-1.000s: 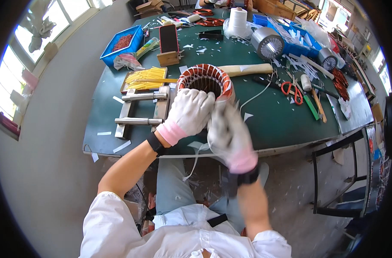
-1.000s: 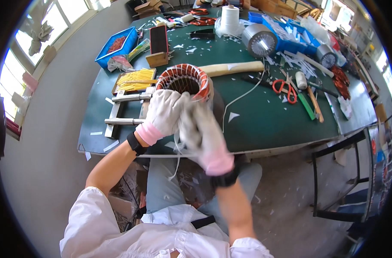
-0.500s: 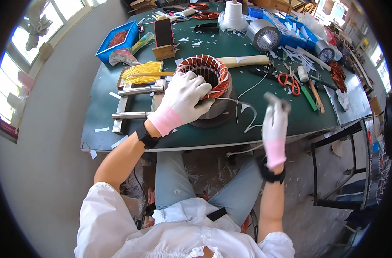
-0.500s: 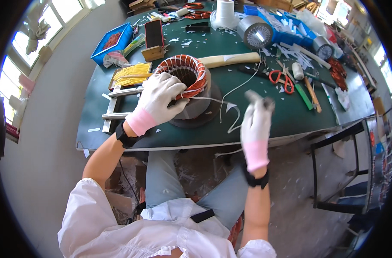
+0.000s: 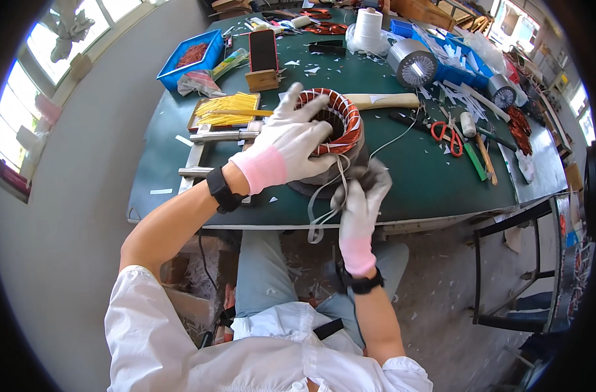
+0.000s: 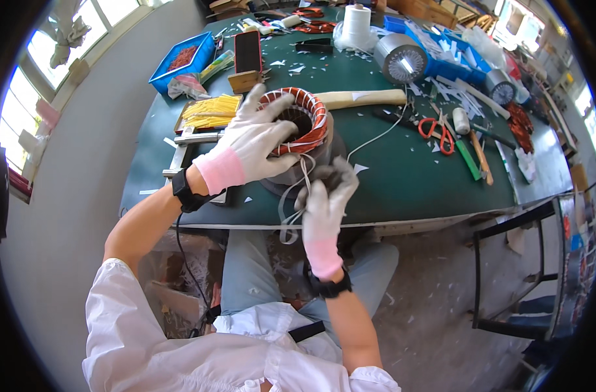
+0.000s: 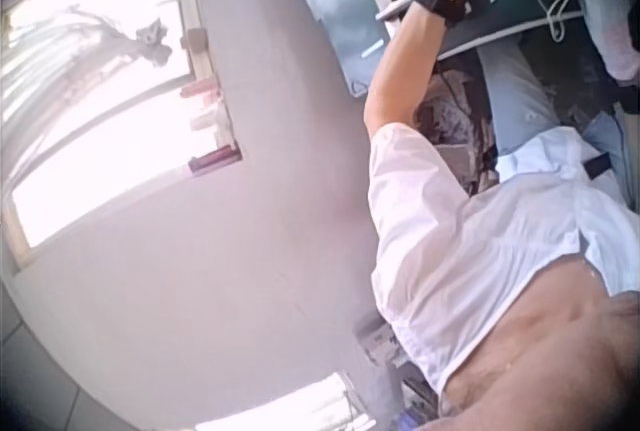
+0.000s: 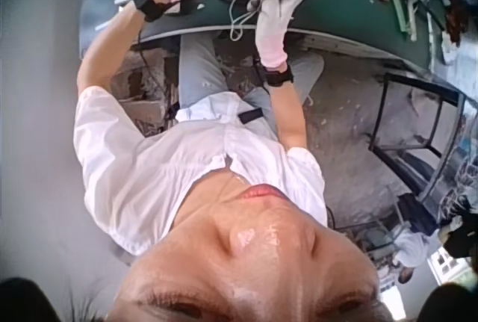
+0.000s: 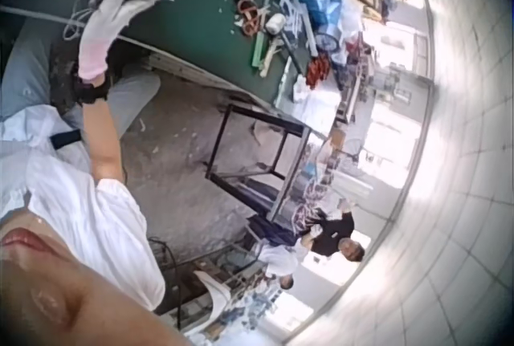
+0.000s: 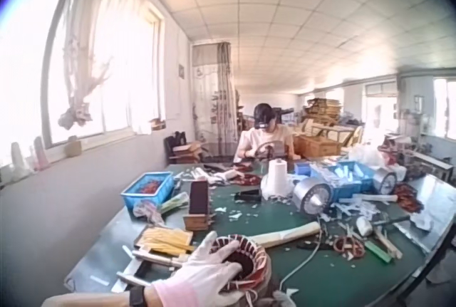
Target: The recorder is winding and tying off wire on a large copper motor coil using their hands and white gloves.
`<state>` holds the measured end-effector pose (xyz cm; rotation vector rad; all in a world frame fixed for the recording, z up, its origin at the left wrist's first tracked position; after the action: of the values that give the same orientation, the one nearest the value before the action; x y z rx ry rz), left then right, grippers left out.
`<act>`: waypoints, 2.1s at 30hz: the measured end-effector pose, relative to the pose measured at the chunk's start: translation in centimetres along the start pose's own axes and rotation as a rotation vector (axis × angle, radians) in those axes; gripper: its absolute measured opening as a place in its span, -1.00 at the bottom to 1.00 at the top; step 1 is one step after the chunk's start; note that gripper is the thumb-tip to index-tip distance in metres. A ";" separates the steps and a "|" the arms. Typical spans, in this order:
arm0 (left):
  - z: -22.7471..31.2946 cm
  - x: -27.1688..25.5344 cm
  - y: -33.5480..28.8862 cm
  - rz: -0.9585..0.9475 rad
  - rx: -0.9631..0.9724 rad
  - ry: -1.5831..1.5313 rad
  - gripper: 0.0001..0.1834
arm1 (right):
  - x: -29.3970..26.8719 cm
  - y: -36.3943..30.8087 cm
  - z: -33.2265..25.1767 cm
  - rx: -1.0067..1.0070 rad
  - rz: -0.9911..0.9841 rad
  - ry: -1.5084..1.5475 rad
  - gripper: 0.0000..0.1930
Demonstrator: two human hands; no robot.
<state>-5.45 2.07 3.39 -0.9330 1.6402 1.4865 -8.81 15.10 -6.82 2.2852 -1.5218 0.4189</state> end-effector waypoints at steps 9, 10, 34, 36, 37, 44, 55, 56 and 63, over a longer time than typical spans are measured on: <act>0.7 -0.6 0.7 -0.035 -0.037 0.016 -0.57 | 3.4 2.8 -5.6 0.217 -0.720 -0.011 -0.72; 0.5 0.1 1.1 -0.146 0.005 -0.009 -0.61 | 3.3 3.1 -4.9 0.243 -0.727 -0.022 -0.72; 1.3 -2.4 -1.1 0.377 -0.084 0.127 -0.15 | 7.5 6.1 -7.8 -0.354 -0.495 -0.419 -0.59; 1.9 -1.5 -1.6 0.420 -0.083 0.032 -0.30 | 4.8 3.7 -8.0 -0.540 -0.486 -0.626 -0.67; 2.7 -1.3 -1.1 0.410 -0.048 -0.102 -0.35 | 2.1 2.3 -7.9 -0.550 -0.452 -0.650 -0.70; 1.6 0.2 -2.1 0.339 0.008 -0.293 -0.57 | -27.2 -8.5 -4.9 0.114 0.275 0.051 -0.66; 1.9 -0.7 -3.2 0.331 0.226 -0.136 -0.74 | -10.1 -2.0 -7.2 -0.299 0.046 -0.696 -0.63; 2.0 -0.8 -3.2 0.322 0.231 -0.113 -0.74 | -3.9 -0.6 -7.2 -0.296 -0.158 -0.757 -0.64; 1.9 0.4 -2.6 0.207 0.011 -0.186 -0.59 | 0.0 -2.8 1.7 0.681 -0.372 0.312 -0.86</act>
<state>-3.25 3.81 1.68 -0.6119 1.6441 1.6472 -6.18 15.28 -8.74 2.7359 -0.8441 1.2624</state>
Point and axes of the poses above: each hand's wrist, its own y-axis towards the middle knuckle, its own x-axis out of the palm, z = x × y, the point moved 7 cm from there along y, towards the middle knuckle
